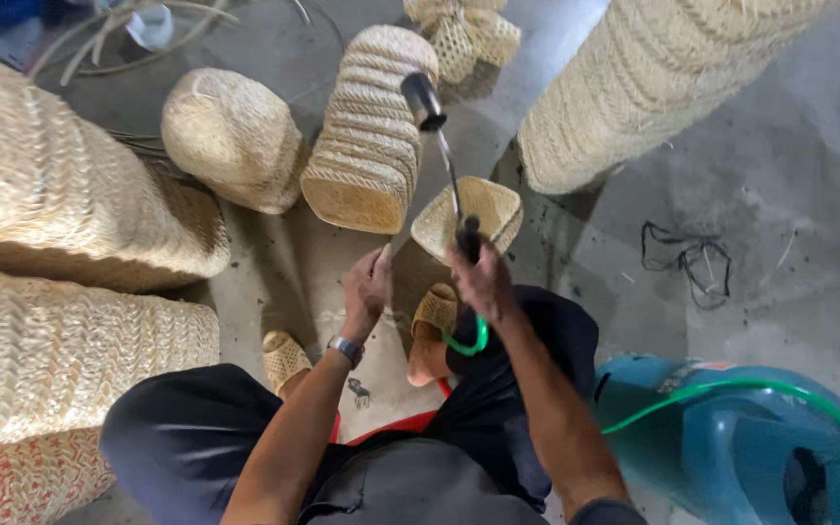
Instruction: The person uses a handheld torch to burn off loose fibers and smooth the surface of woven baskets and hats, handling them individually by hand.
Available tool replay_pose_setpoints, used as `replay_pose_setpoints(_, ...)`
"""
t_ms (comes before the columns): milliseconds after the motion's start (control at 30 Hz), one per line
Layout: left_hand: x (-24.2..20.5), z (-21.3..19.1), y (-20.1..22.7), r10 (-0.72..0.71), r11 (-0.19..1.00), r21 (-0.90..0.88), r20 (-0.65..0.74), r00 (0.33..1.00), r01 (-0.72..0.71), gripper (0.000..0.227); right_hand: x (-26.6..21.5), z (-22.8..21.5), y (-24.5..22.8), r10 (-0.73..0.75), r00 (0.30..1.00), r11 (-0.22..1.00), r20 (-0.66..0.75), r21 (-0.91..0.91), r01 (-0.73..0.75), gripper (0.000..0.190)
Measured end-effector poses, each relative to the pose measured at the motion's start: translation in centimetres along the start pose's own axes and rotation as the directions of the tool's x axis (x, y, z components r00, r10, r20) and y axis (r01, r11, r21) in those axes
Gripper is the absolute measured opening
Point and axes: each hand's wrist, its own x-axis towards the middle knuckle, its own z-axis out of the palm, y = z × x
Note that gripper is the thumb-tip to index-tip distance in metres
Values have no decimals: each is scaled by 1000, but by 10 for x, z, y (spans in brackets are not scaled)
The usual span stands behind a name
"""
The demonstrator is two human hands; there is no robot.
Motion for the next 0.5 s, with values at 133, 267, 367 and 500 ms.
replay_pose_setpoints(133, -14, 45, -44, -595, 714, -257, 266, 758, 651, 48, 13, -25, -11, 107, 994, 981, -24, 165, -101, 29)
replay_pose_setpoints(267, -11, 100, -41, -684, 385, -428, 463, 563, 818, 69, 25, -21, -2, 168, 980, 937, -111, 328, -123, 22)
replay_pose_setpoints(367, -1, 136, -34, -769, 338, -357, 429, 474, 871, 77, 27, -22, 3, 124, 987, 945, -97, 316, -88, 19)
replay_pose_setpoints(500, 16, 179, -40, -806, 152, -306, 512, 297, 940, 69, 18, -24, -4, 147, 987, 950, -62, 287, -124, 26)
